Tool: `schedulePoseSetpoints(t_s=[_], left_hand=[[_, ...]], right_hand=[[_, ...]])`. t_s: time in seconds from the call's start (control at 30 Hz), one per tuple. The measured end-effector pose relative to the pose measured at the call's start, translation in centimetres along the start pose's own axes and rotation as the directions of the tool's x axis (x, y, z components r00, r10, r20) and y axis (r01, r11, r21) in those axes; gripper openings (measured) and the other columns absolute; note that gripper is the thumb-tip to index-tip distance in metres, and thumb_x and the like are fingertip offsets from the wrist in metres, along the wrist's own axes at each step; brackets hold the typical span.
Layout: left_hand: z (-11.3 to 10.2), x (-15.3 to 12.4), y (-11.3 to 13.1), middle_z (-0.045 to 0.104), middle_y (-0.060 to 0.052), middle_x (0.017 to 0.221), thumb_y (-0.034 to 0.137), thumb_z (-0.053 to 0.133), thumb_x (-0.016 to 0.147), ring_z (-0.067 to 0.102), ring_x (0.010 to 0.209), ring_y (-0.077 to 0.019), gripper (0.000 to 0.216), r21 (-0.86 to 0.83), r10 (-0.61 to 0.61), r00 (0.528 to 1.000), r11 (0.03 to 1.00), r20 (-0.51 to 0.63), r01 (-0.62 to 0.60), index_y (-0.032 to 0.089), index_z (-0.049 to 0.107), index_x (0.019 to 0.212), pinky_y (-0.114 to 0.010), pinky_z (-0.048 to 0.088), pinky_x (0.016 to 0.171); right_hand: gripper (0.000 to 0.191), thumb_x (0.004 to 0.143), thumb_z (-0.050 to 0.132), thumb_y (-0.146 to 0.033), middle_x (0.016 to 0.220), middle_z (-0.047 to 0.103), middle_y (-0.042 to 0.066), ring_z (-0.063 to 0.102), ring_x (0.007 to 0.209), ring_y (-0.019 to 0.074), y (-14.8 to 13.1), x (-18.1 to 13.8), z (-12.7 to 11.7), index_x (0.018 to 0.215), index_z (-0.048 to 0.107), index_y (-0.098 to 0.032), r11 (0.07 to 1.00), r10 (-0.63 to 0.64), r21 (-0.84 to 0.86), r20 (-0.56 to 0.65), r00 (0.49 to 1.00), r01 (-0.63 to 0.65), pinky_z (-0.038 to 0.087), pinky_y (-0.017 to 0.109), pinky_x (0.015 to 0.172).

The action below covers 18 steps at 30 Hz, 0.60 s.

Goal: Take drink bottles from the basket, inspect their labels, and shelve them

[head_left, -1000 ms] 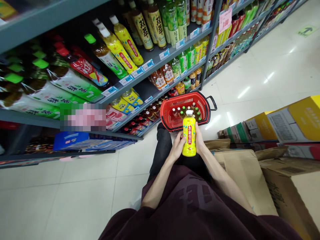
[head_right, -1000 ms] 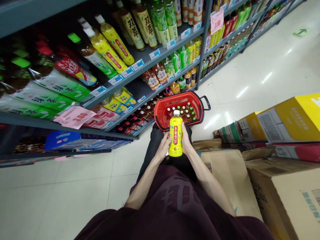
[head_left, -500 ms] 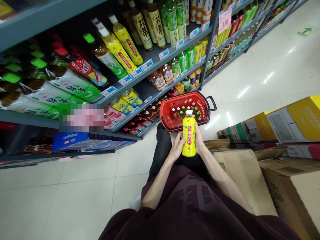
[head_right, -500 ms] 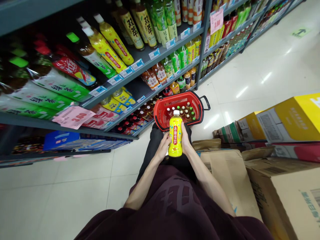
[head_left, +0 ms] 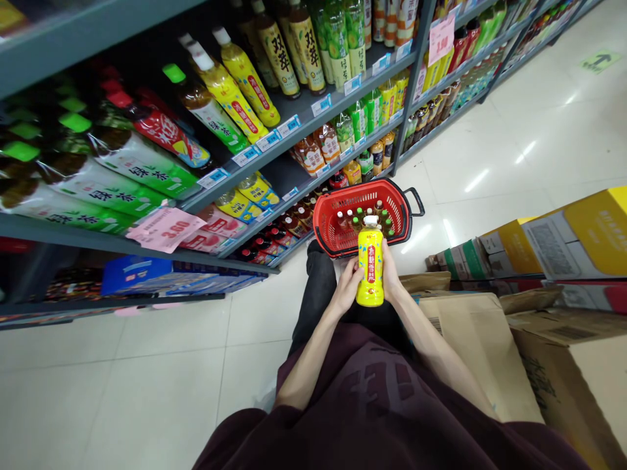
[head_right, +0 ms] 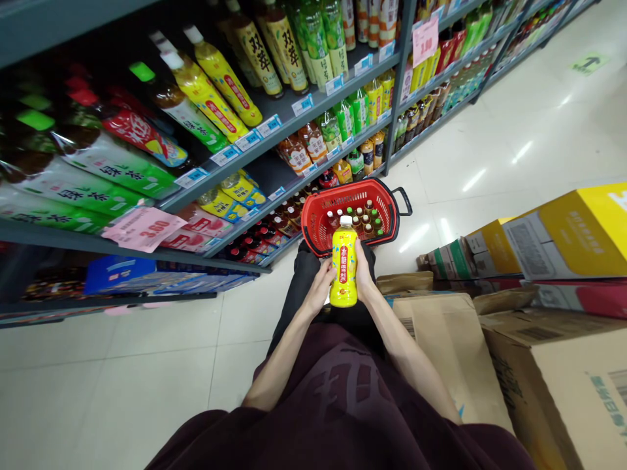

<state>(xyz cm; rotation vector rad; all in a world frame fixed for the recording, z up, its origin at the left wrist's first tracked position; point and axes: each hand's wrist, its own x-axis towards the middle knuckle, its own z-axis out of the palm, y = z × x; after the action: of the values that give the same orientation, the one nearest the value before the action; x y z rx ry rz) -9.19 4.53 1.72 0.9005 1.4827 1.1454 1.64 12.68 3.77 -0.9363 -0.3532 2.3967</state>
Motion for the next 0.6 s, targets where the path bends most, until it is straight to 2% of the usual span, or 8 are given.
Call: schedulePoseSetpoints(t_s=[0.6], left_hand=[[0.05,-0.10,0.37,0.066,-0.007,0.124,0.054,0.051,0.097,0.061,0.116,-0.0268,0.050,-0.008,-0.014,1.000,1.000,0.006,0.014,0.022,0.057,0.136,-0.038,0.048,0.101]], right_hand=[[0.059,0.082,0.057,-0.081,0.065,0.073,0.006,0.075,0.073,0.0290,-0.01,0.05,0.07,0.076,0.069,-0.024,1.000,-0.025,0.009,-0.022,0.999,0.025,0.062,0.038,0.057]])
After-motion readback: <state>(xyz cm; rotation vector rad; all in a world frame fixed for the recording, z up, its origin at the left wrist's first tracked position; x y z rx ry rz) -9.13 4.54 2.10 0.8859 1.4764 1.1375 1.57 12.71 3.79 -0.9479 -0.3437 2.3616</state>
